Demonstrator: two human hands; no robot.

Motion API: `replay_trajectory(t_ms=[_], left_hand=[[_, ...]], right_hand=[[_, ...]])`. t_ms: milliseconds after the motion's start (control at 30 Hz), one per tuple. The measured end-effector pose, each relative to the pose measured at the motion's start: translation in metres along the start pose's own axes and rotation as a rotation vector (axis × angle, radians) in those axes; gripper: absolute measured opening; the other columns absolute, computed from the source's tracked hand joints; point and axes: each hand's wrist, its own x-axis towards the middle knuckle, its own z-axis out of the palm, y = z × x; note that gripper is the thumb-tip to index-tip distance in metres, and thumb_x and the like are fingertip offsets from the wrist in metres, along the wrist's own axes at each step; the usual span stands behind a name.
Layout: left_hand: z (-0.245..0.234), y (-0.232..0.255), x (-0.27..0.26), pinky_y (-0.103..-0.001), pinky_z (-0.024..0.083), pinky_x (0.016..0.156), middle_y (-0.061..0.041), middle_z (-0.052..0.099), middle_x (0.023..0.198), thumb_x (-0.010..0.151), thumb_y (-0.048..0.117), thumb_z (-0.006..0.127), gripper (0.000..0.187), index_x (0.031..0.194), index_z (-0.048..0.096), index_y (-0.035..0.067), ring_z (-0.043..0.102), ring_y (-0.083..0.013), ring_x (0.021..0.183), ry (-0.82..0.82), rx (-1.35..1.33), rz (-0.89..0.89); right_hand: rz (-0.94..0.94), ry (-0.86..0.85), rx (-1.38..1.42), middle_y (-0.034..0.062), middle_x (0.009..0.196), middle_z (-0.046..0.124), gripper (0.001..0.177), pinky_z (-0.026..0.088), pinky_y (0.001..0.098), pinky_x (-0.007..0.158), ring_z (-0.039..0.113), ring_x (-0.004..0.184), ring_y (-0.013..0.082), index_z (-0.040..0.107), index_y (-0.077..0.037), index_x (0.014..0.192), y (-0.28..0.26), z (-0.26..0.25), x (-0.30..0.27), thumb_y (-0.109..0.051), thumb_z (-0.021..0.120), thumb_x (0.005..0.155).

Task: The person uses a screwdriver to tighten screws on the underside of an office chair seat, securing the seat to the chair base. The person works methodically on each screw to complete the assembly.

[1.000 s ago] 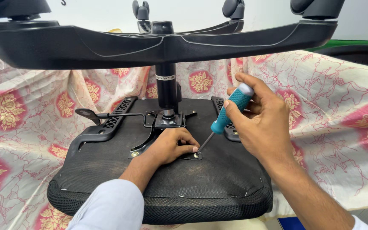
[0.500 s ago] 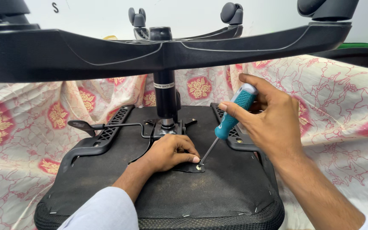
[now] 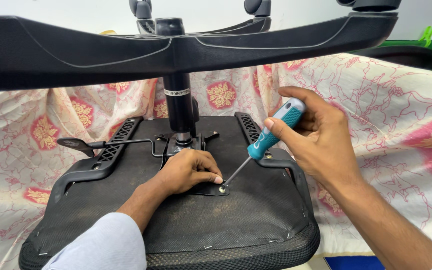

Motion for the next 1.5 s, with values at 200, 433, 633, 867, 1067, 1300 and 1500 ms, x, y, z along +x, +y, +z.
replay_trajectory(t_ms=[200, 433, 633, 867, 1067, 1300, 1500], left_hand=[[0.001, 0.001, -0.001, -0.029, 0.056, 0.078, 0.005, 0.077, 0.091, 0.079, 0.031, 0.081, 0.018, 0.091, 0.083, 0.017, 0.075, -0.0125, 0.084, -0.001, 0.015, -0.057], [0.003, -0.006, 0.004, -0.028, 0.057, 0.078, 0.001, 0.076, 0.091, 0.079, 0.024, 0.082, 0.018, 0.092, 0.083, 0.012, 0.074, -0.0123, 0.083, -0.032, -0.090, -0.078], [0.008, -0.015, 0.001, -0.028, 0.057, 0.079, -0.002, 0.073, 0.094, 0.085, 0.021, 0.080, 0.017, 0.094, 0.082, 0.008, 0.071, -0.0122, 0.086, -0.042, -0.225, -0.018], [0.008, -0.011, -0.003, -0.028, 0.057, 0.080, -0.001, 0.072, 0.095, 0.084, 0.022, 0.080, 0.017, 0.093, 0.081, 0.008, 0.071, -0.0121, 0.087, -0.024, -0.208, -0.023], [0.008, -0.004, -0.002, -0.028, 0.056, 0.080, 0.000, 0.073, 0.095, 0.084, 0.024, 0.080, 0.017, 0.092, 0.082, 0.010, 0.072, -0.0129, 0.086, -0.022, -0.119, -0.067], [0.011, 0.004, -0.008, -0.027, 0.057, 0.082, 0.002, 0.074, 0.092, 0.081, 0.024, 0.081, 0.016, 0.091, 0.083, 0.012, 0.073, -0.0127, 0.087, -0.015, -0.125, -0.097], [0.011, -0.002, -0.007, -0.028, 0.057, 0.080, -0.001, 0.073, 0.093, 0.082, 0.021, 0.080, 0.016, 0.091, 0.081, 0.008, 0.072, -0.0130, 0.086, -0.020, -0.204, -0.051]], right_hand=[[-0.001, -0.035, 0.092, 0.0108, 0.103, 0.076, 0.047, 0.065, 0.0301, 0.083, 0.076, 0.092, 0.0150, 0.061, -0.002, 0.132, 0.003, 0.001, 0.001, -0.012, 0.077, 0.088], [0.034, -0.219, 0.338, 0.0136, 0.118, 0.075, 0.046, 0.062, 0.0359, 0.093, 0.074, 0.106, 0.0204, 0.060, -0.007, 0.129, 0.019, -0.018, 0.005, -0.003, 0.073, 0.085], [0.188, -0.202, 0.779, 0.0124, 0.112, 0.071, 0.030, 0.060, 0.0473, 0.097, 0.071, 0.112, 0.0252, 0.058, -0.008, 0.111, 0.027, -0.004, 0.015, 0.002, 0.066, 0.084], [0.201, 0.049, 0.929, 0.0051, 0.079, 0.059, 0.023, 0.058, 0.0347, 0.072, 0.062, 0.075, 0.0161, 0.054, -0.012, 0.079, 0.009, 0.033, 0.026, -0.016, 0.073, 0.092], [0.236, 0.263, 0.852, 0.0016, 0.062, 0.049, 0.037, 0.048, 0.0337, 0.054, 0.052, 0.055, 0.0142, 0.047, -0.015, 0.069, -0.002, 0.049, 0.031, -0.021, 0.074, 0.093], [0.346, 0.086, 1.053, -0.0015, 0.052, 0.034, 0.051, 0.041, 0.0341, 0.050, 0.038, 0.046, 0.0143, 0.030, -0.021, 0.059, 0.028, 0.030, 0.034, -0.035, 0.059, 0.099], [0.133, -0.190, 1.151, -0.0032, 0.053, 0.031, 0.054, 0.038, 0.0343, 0.054, 0.035, 0.049, 0.0135, 0.027, -0.021, 0.061, 0.048, 0.020, 0.027, -0.036, 0.054, 0.106]])
